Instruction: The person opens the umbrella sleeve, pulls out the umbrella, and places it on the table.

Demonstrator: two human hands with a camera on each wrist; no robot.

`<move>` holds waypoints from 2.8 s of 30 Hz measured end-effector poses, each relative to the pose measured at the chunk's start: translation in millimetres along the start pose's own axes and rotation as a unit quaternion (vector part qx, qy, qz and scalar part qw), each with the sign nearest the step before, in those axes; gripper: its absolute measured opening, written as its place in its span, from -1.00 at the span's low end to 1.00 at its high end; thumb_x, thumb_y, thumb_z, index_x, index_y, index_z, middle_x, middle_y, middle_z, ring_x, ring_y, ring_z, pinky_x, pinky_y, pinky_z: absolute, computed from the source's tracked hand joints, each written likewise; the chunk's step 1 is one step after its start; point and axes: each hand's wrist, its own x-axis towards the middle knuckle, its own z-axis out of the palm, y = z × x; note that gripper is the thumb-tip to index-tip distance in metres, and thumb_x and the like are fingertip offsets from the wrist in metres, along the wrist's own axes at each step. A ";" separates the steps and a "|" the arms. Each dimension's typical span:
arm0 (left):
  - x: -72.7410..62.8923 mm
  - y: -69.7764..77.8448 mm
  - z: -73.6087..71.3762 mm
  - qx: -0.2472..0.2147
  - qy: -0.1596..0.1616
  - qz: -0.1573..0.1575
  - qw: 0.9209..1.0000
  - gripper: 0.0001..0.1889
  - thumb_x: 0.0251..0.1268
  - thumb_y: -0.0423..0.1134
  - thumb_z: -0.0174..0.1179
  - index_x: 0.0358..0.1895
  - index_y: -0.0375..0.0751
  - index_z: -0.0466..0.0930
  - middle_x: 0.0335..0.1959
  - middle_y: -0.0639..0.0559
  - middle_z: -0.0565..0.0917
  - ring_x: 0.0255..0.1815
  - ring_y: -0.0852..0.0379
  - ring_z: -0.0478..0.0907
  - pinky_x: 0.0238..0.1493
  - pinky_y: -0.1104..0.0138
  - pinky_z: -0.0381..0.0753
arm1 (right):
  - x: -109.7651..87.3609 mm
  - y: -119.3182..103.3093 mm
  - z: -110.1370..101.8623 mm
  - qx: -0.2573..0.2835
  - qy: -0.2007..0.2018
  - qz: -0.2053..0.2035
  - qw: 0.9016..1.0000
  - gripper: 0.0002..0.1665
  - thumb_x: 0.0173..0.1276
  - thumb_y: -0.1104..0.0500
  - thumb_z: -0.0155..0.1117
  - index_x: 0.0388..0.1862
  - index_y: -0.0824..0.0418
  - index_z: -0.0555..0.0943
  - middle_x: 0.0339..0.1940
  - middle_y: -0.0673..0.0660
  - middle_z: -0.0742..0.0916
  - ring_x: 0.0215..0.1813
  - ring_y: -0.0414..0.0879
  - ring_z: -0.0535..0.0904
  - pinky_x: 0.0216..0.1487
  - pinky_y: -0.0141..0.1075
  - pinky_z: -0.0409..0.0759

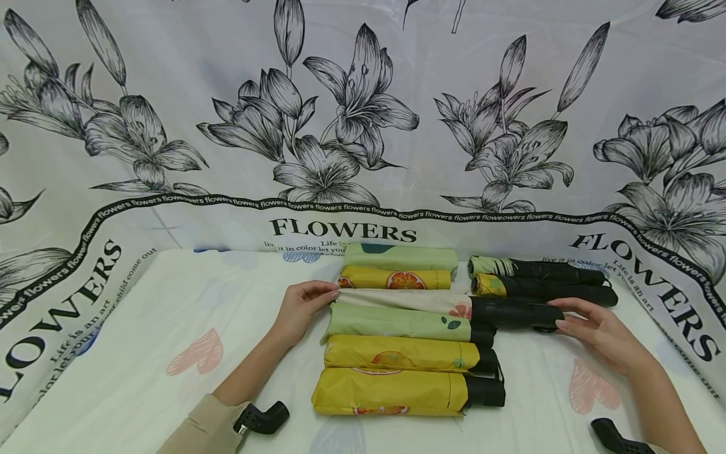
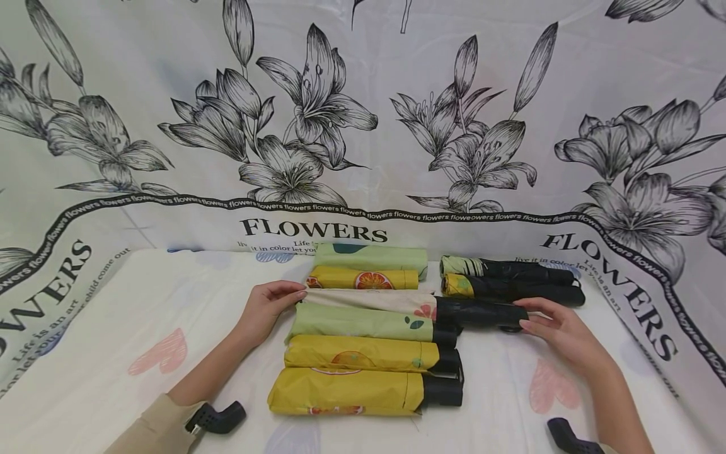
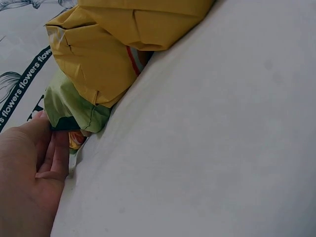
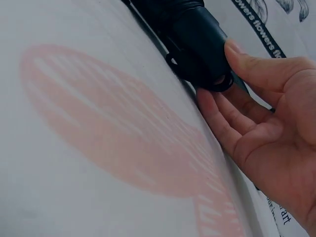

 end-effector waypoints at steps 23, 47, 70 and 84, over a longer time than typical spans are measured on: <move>1.2 -0.2 0.0 -0.001 0.001 -0.005 1.000 -0.78 0.39 -0.50 0.35 -0.01 -0.63 0.71 -0.25 0.09 0.80 -0.23 0.33 0.68 -0.17 0.51 0.65 | -17.6 5.0 -24.7 0.012 0.025 -0.015 1.000 -0.37 0.53 0.60 0.05 0.34 0.05 0.64 0.10 -0.17 0.73 0.00 -0.30 0.71 0.00 -0.48 0.68; -0.5 1.5 -0.8 0.003 -0.001 -0.005 1.000 -0.77 0.39 -0.50 0.35 0.01 -0.62 0.70 -0.15 -0.17 0.81 -0.22 0.33 0.68 -0.17 0.51 0.66 | -16.4 -11.0 -19.1 -0.220 0.087 0.051 0.970 -0.54 0.57 0.32 0.26 0.40 0.13 0.61 0.07 -0.49 0.68 0.04 -0.51 0.60 -0.09 -0.63 0.43; -0.3 1.6 -0.2 -0.012 -0.005 -0.006 1.000 -0.76 0.40 -0.51 0.34 0.01 -0.66 0.68 -0.27 0.16 0.80 -0.23 0.33 0.68 -0.17 0.51 0.66 | 29.0 -45.2 79.2 -0.324 0.114 -0.045 0.938 -0.60 0.47 0.17 0.46 0.25 0.17 0.69 0.16 0.02 0.76 0.19 -0.64 0.41 0.34 -0.23 0.53; -1.8 3.4 -0.8 -0.004 -0.002 -0.004 1.000 -0.77 0.39 -0.50 0.35 0.00 -0.63 0.69 -0.18 -0.10 0.81 -0.23 0.33 0.68 -0.16 0.51 0.66 | 33.9 -34.2 90.1 -0.361 0.087 -0.022 0.928 -0.45 0.33 0.11 0.59 0.27 0.19 0.68 0.33 0.36 0.65 0.40 0.42 0.45 0.30 0.44 0.38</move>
